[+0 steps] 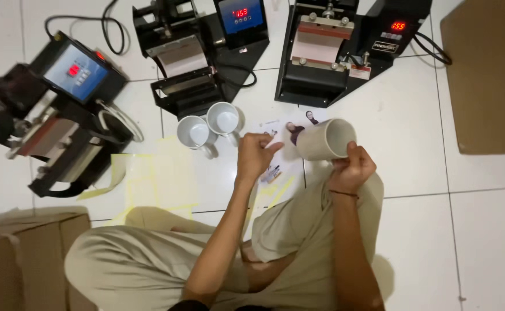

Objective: The person unwraps a white mug, applies a yellow tape strip to its side, and places it into a mug heat press machine. They then close the press to transfer a printed design onto the mug.

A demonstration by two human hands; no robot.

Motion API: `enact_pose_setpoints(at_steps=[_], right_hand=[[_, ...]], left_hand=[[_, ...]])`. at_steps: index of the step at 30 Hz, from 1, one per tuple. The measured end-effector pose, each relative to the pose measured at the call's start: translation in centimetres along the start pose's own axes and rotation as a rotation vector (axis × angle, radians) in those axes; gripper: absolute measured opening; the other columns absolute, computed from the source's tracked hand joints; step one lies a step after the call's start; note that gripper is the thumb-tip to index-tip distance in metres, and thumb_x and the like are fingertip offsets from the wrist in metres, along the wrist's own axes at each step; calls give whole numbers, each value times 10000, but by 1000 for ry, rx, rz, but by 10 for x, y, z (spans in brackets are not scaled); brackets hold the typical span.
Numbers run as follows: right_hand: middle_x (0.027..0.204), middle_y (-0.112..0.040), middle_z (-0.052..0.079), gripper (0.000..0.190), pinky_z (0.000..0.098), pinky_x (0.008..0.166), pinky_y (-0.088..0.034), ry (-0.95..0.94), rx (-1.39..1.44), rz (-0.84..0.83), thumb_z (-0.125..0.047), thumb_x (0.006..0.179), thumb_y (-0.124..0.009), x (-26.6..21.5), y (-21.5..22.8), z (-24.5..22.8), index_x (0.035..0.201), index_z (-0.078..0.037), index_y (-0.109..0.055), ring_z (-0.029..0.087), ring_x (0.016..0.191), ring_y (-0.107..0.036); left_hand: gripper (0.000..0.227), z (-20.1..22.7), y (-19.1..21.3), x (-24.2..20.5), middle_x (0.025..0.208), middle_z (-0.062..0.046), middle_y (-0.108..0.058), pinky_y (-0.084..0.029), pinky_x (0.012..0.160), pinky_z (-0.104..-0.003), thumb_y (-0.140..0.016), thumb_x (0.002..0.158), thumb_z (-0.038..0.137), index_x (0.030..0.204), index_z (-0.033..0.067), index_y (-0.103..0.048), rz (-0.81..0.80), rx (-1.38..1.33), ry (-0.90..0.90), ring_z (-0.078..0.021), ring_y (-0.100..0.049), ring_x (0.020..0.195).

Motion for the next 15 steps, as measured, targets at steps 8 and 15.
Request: enact_pose_setpoints(at_steps=[8,15], right_hand=[[528,-384,-28,316,208,441,-374,109,-5,-501,-74,874,-800,-52,5,-4,736,-80,-516,32,441,-376],[466,-371,-44,361,146,459,-334,212,-407,-689,-51,718,-936,-141,-7,-52,780,-19,-582,-5,443,-341]], left_hand=[[218,-24,66,-65,851,-158,-767,-576,760,-385,-800,832,80,1048,60,-791,-26,23,95,-263,-743,823],[237,1,125,-112,846,-164,-777,-595,723,-300,-885,762,81,979,51,-795,119,-160,46,-178,-748,796]])
Point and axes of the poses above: each hand's wrist, its own x-axis towards the middle knuckle, its own y-axis out of the back of the hand, z = x × y, the point moved 5 cm from there along x, towards the middle knuckle
